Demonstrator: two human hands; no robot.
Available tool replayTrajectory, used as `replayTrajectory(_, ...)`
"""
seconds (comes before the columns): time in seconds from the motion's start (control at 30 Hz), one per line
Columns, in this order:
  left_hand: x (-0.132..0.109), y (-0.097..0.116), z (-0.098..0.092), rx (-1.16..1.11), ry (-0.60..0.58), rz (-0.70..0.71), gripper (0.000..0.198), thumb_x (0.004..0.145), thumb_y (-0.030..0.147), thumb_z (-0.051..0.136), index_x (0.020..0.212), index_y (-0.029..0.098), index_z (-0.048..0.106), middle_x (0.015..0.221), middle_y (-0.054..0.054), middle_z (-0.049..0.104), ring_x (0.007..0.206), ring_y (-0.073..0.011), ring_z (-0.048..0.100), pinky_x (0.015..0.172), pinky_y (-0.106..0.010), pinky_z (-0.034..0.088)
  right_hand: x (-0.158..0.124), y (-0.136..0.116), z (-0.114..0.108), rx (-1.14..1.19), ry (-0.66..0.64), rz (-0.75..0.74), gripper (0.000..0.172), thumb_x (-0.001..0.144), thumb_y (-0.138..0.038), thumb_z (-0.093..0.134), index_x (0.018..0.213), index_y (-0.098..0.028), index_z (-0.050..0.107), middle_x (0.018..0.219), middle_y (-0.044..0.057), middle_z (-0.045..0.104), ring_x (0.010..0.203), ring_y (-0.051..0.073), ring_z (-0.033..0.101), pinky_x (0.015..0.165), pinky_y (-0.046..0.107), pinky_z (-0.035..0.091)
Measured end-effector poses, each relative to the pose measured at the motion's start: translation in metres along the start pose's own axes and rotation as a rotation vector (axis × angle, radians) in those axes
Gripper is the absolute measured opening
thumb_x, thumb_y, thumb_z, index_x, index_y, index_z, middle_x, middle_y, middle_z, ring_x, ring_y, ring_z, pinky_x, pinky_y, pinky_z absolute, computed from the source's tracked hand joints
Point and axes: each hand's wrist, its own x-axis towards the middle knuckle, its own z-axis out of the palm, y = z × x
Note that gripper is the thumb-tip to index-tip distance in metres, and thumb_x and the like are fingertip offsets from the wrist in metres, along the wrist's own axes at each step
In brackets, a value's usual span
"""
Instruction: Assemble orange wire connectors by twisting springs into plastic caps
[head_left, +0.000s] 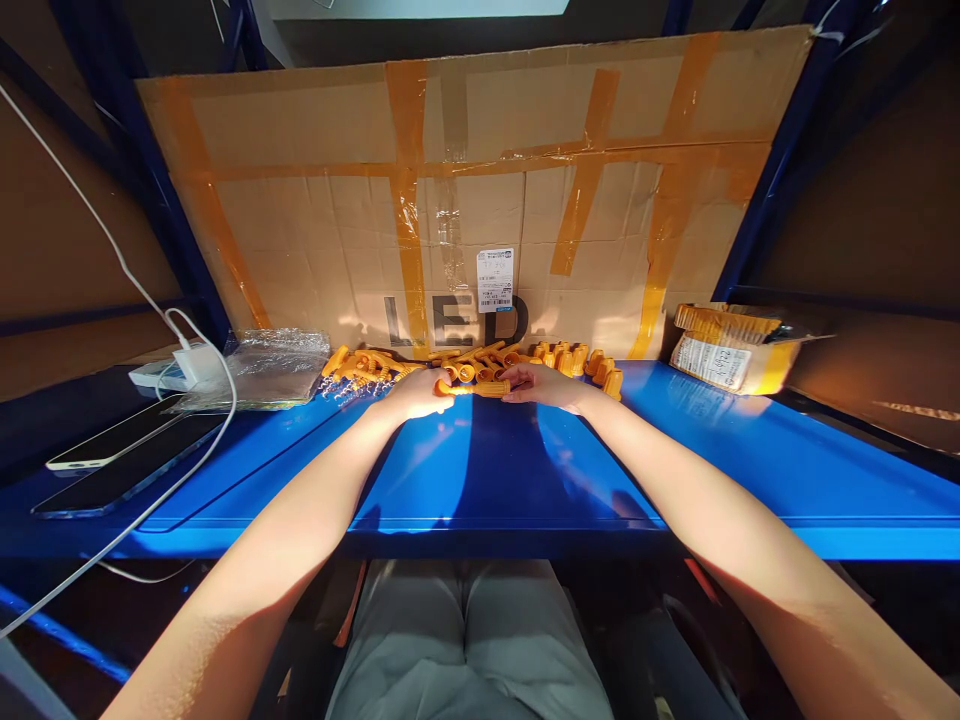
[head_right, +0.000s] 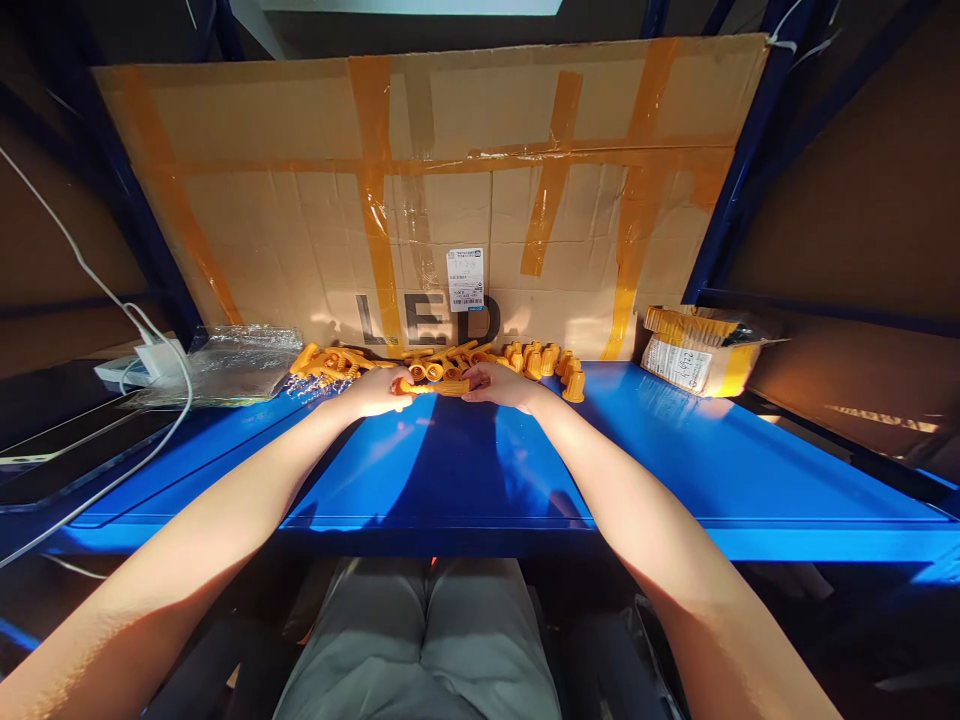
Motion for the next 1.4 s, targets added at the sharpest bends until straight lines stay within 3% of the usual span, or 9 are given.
replayTrajectory(0.17,-0.003,0.004,-0.002,0.006,-0.004,0.019,0.030,0.068,0.028,0.058,0.095,0.024,0.070,0.075,0.000,0.074,0.085,-0.0235,0.070,0.062,-0.028,0.045,-0.004,-0.005,0.002,0.208,-0.032,0.139,0.015,0.092,-0.029,0.067,0.099,-0.017,0.061,0.083,0.006,0.074,0.068,0.013,0.070,0.063,0.021,0.057)
replayTrajectory(0.37,-0.003,0.006,0.000,-0.015,0.012,0.011,0.029,0.067,0.029,0.058,0.094,0.025,0.068,0.075,0.001,0.075,0.087,-0.0230,0.069,0.061,-0.028,0.043,-0.005,-0.011,0.007,0.259,0.008,0.222,0.022,0.101,-0.037,0.052,0.089,-0.019,0.051,0.068,0.008,0.073,0.044,0.010,0.056,0.041,0.019,0.042)
replayTrajectory(0.63,-0.002,0.002,0.000,-0.018,0.037,-0.028,0.040,0.067,0.031,0.059,0.106,0.025,0.066,0.078,0.000,0.075,0.088,-0.0240,0.069,0.062,-0.029,0.044,-0.010,-0.015,0.001,0.197,-0.062,0.090,0.031,0.083,-0.023,0.079,0.094,-0.019,0.050,0.075,0.003,0.075,0.052,0.009,0.062,0.046,0.017,0.045)
replayTrajectory(0.73,-0.003,0.003,0.000,-0.031,0.039,-0.019,0.043,0.068,0.032,0.060,0.110,0.025,0.065,0.076,0.000,0.074,0.086,-0.0235,0.069,0.064,-0.029,0.046,-0.010,-0.014,0.001,0.191,-0.086,0.129,0.026,0.091,-0.036,0.069,0.083,-0.017,0.053,0.071,0.006,0.075,0.047,0.008,0.059,0.044,0.017,0.045)
replayTrajectory(0.87,-0.001,0.003,0.003,-0.034,0.050,0.010,0.041,0.068,0.032,0.060,0.107,0.024,0.067,0.079,-0.001,0.074,0.084,-0.0244,0.068,0.065,-0.030,0.048,-0.004,-0.009,0.003,0.176,-0.086,0.207,0.052,0.097,-0.062,0.046,0.071,-0.017,0.056,0.055,0.008,0.068,0.032,0.007,0.043,0.032,0.019,0.034)
replayTrajectory(1.07,0.001,0.001,0.006,-0.072,0.072,-0.001,0.040,0.067,0.030,0.060,0.107,0.024,0.067,0.073,0.000,0.073,0.086,-0.0250,0.069,0.066,-0.030,0.048,-0.001,-0.008,0.001,0.123,-0.074,0.286,0.069,0.095,-0.073,0.027,0.072,-0.016,0.058,0.047,0.004,0.058,0.028,0.005,0.033,0.027,0.018,0.023)
replayTrajectory(1.23,0.001,-0.001,0.006,-0.100,0.090,-0.008,0.041,0.067,0.029,0.061,0.107,0.022,0.067,0.070,0.000,0.073,0.083,-0.0245,0.070,0.064,-0.030,0.047,-0.004,-0.008,-0.005,0.077,-0.011,0.060,0.039,0.079,-0.046,0.080,0.100,-0.019,0.060,0.081,0.003,0.071,0.049,0.008,0.059,0.039,0.018,0.042)
replayTrajectory(1.3,0.000,0.000,0.005,-0.097,0.089,-0.006,0.040,0.066,0.029,0.062,0.105,0.023,0.067,0.069,0.000,0.073,0.081,-0.0241,0.070,0.063,-0.030,0.047,-0.004,-0.007,-0.005,0.058,-0.006,-0.001,0.040,0.074,-0.037,0.085,0.098,-0.018,0.060,0.085,0.003,0.072,0.054,0.009,0.062,0.043,0.018,0.045)
replayTrajectory(1.4,-0.001,0.001,0.004,-0.096,0.078,-0.004,0.040,0.066,0.029,0.061,0.105,0.023,0.067,0.068,0.001,0.072,0.078,-0.0231,0.069,0.061,-0.029,0.046,-0.005,-0.006,-0.003,0.063,-0.043,0.011,0.036,0.082,-0.047,0.076,0.083,-0.015,0.060,0.080,0.007,0.073,0.050,0.007,0.059,0.042,0.018,0.042)
